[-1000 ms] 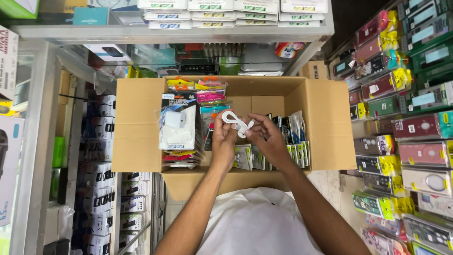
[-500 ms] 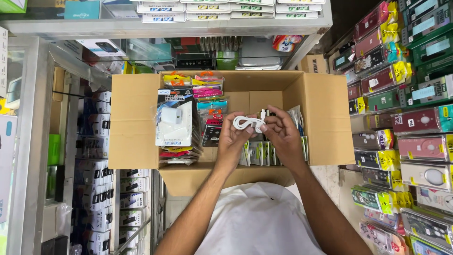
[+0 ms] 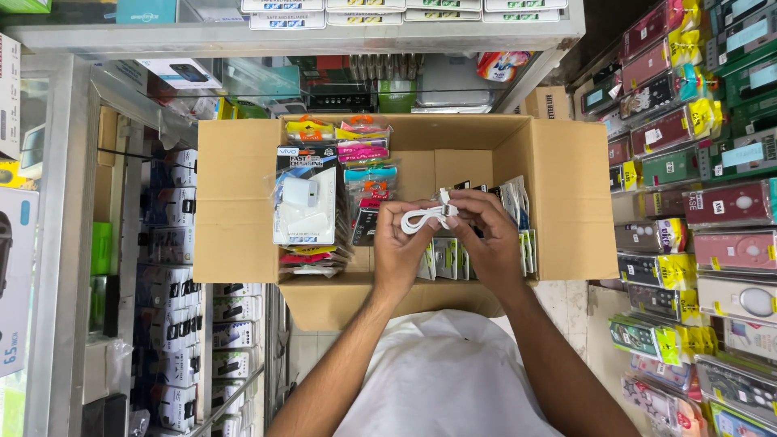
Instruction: The person takes a wall charger adapter and a USB cable from a cardboard box, coils the cable, plugs the cable into the adapter, and fits the set into a clear plastic blister package. They then place the packaged charger sets back into the box with other packaged accessories.
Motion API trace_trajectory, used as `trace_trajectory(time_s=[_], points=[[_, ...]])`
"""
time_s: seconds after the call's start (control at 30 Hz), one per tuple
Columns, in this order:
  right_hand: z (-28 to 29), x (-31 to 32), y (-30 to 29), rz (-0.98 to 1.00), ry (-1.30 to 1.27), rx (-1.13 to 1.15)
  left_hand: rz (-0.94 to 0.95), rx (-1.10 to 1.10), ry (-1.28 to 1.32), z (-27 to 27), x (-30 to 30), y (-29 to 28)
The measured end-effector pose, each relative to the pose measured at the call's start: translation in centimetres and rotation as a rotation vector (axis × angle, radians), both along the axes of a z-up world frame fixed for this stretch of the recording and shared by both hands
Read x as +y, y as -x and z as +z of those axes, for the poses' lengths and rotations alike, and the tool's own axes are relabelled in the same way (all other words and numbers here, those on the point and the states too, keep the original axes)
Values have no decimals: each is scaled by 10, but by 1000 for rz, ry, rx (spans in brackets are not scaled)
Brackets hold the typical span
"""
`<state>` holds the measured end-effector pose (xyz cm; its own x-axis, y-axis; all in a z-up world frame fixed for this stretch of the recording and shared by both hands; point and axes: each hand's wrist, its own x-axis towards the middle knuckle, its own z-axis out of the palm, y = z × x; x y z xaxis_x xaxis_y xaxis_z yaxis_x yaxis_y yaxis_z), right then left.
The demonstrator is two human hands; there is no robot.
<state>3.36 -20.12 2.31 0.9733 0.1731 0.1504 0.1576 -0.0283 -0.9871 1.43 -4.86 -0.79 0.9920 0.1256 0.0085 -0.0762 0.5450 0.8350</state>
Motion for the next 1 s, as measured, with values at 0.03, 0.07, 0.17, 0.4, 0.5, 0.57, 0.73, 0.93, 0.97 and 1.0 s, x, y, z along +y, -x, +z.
trace_trajectory(time_s=[0.03, 0.07, 0.17, 0.4, 0.5, 0.57, 0.73, 0.93, 0.97, 1.0], points=[[-2, 1, 1, 0, -1, 1, 0, 1, -1, 0, 0, 1], [-5, 3, 1, 0, -93, 26, 8, -21, 12, -1, 0, 1], [-8, 4, 2, -26, -146, 38, 20, -56, 17, -2, -1, 4], [-6, 5, 1, -57, -145, 68, -11, -105, 9, 7, -1, 8], [-10, 5, 1, -66, -167, 80, -35, -81, 2, 7, 2, 9], [-12, 4, 1, -67, -148, 72, -40, -57, 12, 6, 2, 9], [-15, 2, -2, -74, -96, 58, -18, -28, 8, -1, -1, 8], [-17, 1, -5, -27, -294, 152, -29, -58, -128, -5, 1, 5], [-20, 0, -5, -9, -328, 147, -26, -59, -203, -3, 3, 5], [-23, 0, -5, 8, -363, 145, -24, -59, -279, 0, 4, 6]])
